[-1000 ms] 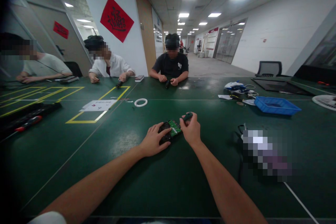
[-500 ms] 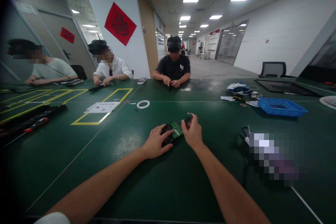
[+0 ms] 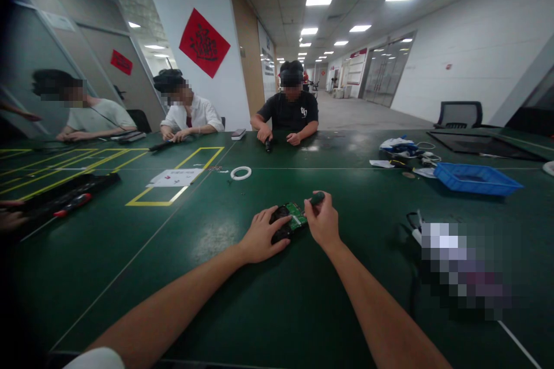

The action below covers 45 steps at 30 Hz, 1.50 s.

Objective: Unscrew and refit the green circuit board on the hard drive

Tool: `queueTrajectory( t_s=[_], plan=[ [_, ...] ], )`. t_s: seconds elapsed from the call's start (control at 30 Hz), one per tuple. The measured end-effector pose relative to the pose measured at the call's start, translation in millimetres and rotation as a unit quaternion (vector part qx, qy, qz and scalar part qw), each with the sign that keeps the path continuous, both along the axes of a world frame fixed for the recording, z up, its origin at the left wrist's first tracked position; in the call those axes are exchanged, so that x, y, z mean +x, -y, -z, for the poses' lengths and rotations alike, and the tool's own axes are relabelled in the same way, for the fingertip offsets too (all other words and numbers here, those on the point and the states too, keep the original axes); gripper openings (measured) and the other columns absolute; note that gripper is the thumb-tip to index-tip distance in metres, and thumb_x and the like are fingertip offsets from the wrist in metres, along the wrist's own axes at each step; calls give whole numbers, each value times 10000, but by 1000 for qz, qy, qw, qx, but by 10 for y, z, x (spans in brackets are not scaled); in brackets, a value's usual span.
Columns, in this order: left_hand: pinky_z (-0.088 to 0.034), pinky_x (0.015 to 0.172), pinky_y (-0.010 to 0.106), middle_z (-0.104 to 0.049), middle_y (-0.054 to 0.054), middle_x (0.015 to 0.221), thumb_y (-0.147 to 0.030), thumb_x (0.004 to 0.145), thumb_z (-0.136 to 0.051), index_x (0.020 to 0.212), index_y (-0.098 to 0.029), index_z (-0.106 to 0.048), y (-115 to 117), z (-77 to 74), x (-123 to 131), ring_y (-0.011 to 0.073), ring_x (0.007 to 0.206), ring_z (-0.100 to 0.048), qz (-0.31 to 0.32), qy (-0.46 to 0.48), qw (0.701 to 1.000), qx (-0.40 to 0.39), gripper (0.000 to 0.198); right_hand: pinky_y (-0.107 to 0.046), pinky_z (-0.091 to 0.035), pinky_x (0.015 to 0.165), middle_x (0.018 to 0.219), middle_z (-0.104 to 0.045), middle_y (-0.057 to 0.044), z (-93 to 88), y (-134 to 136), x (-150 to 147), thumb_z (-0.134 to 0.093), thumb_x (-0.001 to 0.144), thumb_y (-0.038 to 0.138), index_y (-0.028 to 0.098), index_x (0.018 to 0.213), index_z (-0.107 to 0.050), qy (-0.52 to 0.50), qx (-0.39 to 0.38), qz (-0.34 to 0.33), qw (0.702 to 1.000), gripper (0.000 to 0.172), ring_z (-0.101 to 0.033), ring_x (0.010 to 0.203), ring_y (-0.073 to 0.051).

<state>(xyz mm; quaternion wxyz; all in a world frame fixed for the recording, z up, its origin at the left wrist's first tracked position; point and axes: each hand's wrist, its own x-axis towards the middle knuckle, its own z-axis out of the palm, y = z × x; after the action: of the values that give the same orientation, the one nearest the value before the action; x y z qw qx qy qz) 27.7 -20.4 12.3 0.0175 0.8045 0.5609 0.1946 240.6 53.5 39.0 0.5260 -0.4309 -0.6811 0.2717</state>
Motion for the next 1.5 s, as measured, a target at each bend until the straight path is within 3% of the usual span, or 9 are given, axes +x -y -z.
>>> queueTrajectory(
  t_s=[0.67, 0.87, 1.1, 1.2, 1.3, 1.5],
  plan=[
    [-282, 1119, 595, -295, 120, 1583, -568, 841, -656, 1484, -353, -456, 8, -10, -4, 395, 1408, -316, 6, 21, 1000, 2, 707, -356, -617, 689, 974, -732, -84, -30, 47, 18, -584, 914, 517, 200, 1287, -452, 0, 15, -1, 1000, 507, -739, 714, -220],
    [-275, 1143, 571, -305, 146, 1576, -578, 826, -669, 1558, -309, -318, -17, 11, -19, 376, 1418, -318, 1, 32, 999, 1, 856, -346, -589, 737, 979, -733, -84, -50, 20, 60, -579, 910, 522, 199, 1248, -487, 23, 46, 54, 997, 476, -739, 745, -216],
    [-291, 1155, 570, -318, 167, 1562, -726, 769, -656, 1574, -247, -283, -64, 49, -88, 393, 1437, -298, -20, 79, 997, -13, 1008, -376, -549, 694, 834, -732, -92, 144, -249, 234, -566, 895, 576, 174, 1154, -528, 24, 18, 142, 989, 480, -717, 730, -262],
    [-335, 1154, 509, -370, 140, 1536, -669, 891, -542, 1542, -251, -356, -116, 30, -149, 331, 1418, -354, -17, 113, 994, -1, 796, -381, -532, 692, 813, -729, -95, 182, -323, 304, -545, 903, 579, 181, 1067, -554, 37, 7, 170, 985, 430, -702, 714, -267],
    [-383, 1140, 419, -494, 109, 1425, -488, 1020, -375, 1430, -227, -508, -258, 44, -305, 244, 1337, -466, -59, 164, 983, 48, 504, -378, -520, 707, 794, -725, -84, 171, -337, 345, -513, 925, 574, 190, 1006, -563, 55, 4, 169, 984, 395, -694, 698, -256],
    [-428, 1098, 429, -603, 116, 1271, -225, 951, -444, 1248, -196, -643, -573, 175, -900, 261, 1228, -538, -214, 116, 963, 118, 359, -352, -530, 709, 801, -739, -72, 131, -278, 300, -515, 941, 539, 189, 1068, -552, 29, 7, 120, 992, 373, -718, 711, -236]
  ],
)
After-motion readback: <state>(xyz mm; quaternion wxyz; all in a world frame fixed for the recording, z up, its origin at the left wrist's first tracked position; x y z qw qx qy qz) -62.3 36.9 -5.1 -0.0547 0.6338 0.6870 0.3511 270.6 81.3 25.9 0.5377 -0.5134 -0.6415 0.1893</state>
